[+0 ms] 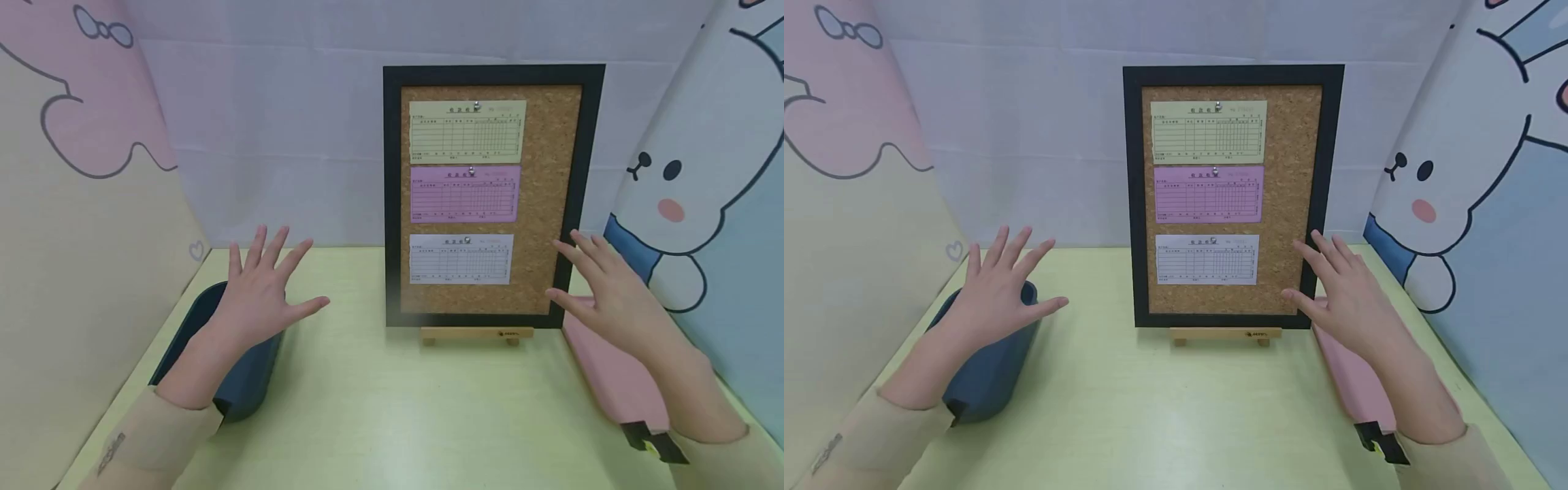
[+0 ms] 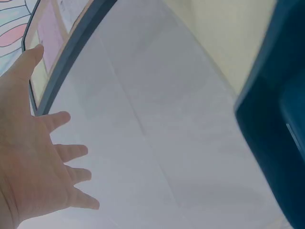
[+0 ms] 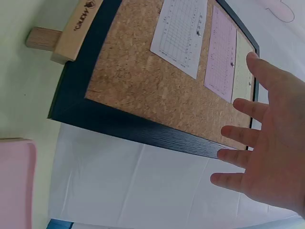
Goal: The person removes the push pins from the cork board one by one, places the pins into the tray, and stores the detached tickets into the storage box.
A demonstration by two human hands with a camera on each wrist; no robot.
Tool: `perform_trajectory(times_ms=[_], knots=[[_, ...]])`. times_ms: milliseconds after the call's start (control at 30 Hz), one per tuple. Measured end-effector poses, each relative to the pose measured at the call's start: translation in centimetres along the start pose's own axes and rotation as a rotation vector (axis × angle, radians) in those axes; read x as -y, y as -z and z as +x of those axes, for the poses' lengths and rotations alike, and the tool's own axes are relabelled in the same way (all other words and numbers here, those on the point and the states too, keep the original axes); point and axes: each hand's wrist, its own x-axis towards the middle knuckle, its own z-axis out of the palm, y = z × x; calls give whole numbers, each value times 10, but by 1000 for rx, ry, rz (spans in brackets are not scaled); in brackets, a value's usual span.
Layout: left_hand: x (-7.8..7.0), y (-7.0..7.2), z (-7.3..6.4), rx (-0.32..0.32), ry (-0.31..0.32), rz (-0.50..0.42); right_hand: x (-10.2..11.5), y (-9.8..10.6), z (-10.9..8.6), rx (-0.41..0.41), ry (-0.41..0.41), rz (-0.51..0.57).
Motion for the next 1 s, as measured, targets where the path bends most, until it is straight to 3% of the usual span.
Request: perform_trajectory(times_ms=[233,433,1000], knots=[[-16,22,20,-62,-19,-69,22,20,19,-82,33,-3],[-32,36,45,-127,-40,-126,35,35,39,-209,110,10],[-73,52,107,-238,-58,-341,67,60,106,-430,214,126]])
